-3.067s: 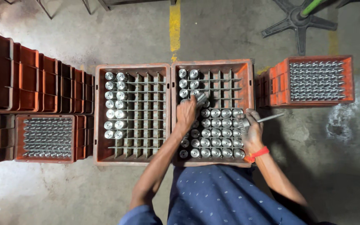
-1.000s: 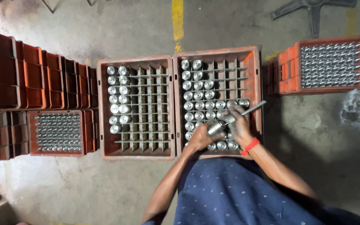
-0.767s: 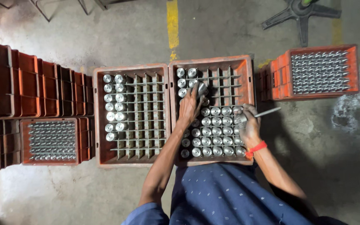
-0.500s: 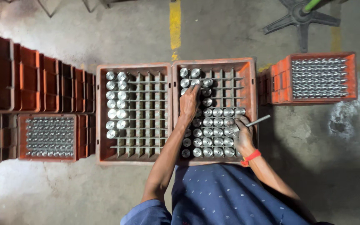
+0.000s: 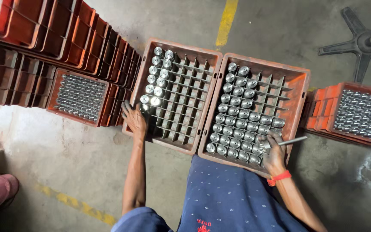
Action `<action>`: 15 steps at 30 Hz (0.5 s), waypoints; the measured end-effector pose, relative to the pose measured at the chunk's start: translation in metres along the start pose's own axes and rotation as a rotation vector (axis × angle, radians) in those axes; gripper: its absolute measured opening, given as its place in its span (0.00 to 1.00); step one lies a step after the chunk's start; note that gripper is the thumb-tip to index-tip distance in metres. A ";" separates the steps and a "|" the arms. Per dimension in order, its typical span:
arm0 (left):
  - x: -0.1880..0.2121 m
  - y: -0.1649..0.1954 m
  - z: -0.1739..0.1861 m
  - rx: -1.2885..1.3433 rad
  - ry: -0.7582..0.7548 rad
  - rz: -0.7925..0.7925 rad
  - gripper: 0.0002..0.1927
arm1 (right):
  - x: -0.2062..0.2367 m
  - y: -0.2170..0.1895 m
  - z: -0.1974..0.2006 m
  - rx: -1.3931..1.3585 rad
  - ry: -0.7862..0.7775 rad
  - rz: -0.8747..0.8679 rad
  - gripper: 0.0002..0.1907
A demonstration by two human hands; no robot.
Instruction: The person transfers small cylindrical metal parts from one orange crate to another, placing them into a grid of slots. The person uses both hands to pick and place the parts, filling the second crate systematically.
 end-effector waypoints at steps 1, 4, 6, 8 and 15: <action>-0.001 -0.002 0.001 0.097 -0.008 0.019 0.14 | 0.000 0.002 -0.005 0.009 -0.021 0.003 0.07; -0.005 -0.002 0.020 0.128 0.033 -0.001 0.20 | 0.004 0.007 -0.005 0.028 -0.058 -0.034 0.07; -0.010 -0.008 0.043 0.245 0.035 0.041 0.26 | 0.008 0.011 0.004 0.034 -0.056 -0.046 0.08; -0.006 -0.012 0.060 0.545 -0.008 0.165 0.24 | 0.014 0.014 0.014 0.035 -0.041 -0.025 0.07; 0.081 0.114 -0.021 1.259 -0.349 0.682 0.08 | 0.038 0.027 -0.022 0.087 -0.110 -0.059 0.08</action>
Point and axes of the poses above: each hand's wrist, its own x-axis away from the middle knuckle, its own z-axis out of the back of the hand, y = z × x, the point moved 3 cm from there along -x, towards the middle knuckle, and after that the axes turned 15 degrees about y, right-handed, at the moved point
